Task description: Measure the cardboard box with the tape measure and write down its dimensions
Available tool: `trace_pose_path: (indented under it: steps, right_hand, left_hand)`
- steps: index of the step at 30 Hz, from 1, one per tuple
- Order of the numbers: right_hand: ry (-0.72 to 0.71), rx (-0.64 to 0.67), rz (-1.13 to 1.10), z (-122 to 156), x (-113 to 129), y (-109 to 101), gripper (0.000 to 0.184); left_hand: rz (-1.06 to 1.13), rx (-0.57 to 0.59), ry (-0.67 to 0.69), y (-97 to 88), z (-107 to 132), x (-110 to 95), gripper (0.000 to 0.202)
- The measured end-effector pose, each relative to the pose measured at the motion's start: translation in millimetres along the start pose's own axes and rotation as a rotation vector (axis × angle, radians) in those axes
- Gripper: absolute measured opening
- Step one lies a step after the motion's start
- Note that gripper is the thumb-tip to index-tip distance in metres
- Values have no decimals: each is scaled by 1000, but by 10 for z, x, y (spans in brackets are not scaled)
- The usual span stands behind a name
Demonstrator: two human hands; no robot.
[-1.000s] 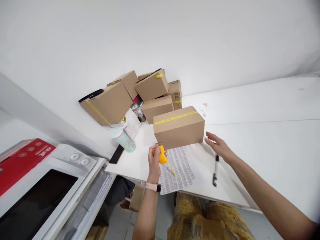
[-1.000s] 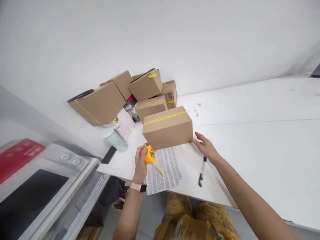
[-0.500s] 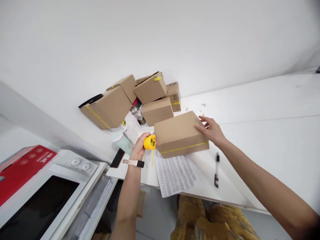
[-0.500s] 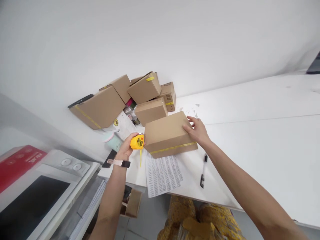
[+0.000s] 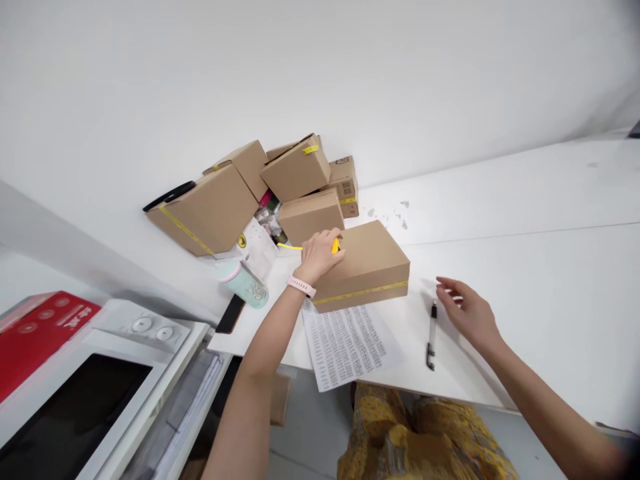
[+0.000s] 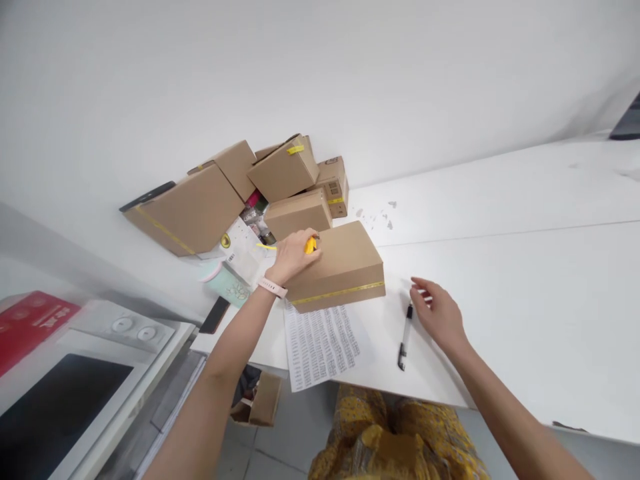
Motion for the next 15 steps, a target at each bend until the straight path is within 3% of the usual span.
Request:
trace_pose_path:
  steps: [3, 7, 11, 13, 15]
  right_hand:
    - [-63, 40, 130, 371, -224, -33, 41]
    - [-122, 86, 403, 698, -153, 54, 53]
    - [-139, 169, 706, 761, 38, 241, 64]
    - [-153, 210, 768, 749, 102, 311, 60]
    - [-154, 248, 792, 730, 122, 346, 50]
  left_hand:
    - [-16, 96, 41, 194, -49, -22, 26]
    - [11, 150, 9, 276, -69, 67, 35]
    - [39, 189, -4, 341, -76, 101, 65]
    - [58, 182, 8, 361, -67, 87, 74]
    - [55, 103, 35, 317, -15, 59, 81]
Point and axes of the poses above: each hand's wrist, its own z-axis away from the middle knuckle, its own y-axis out of the palm, x = y × z, the point moved 8 cm from there along -z, towards the middle knuckle
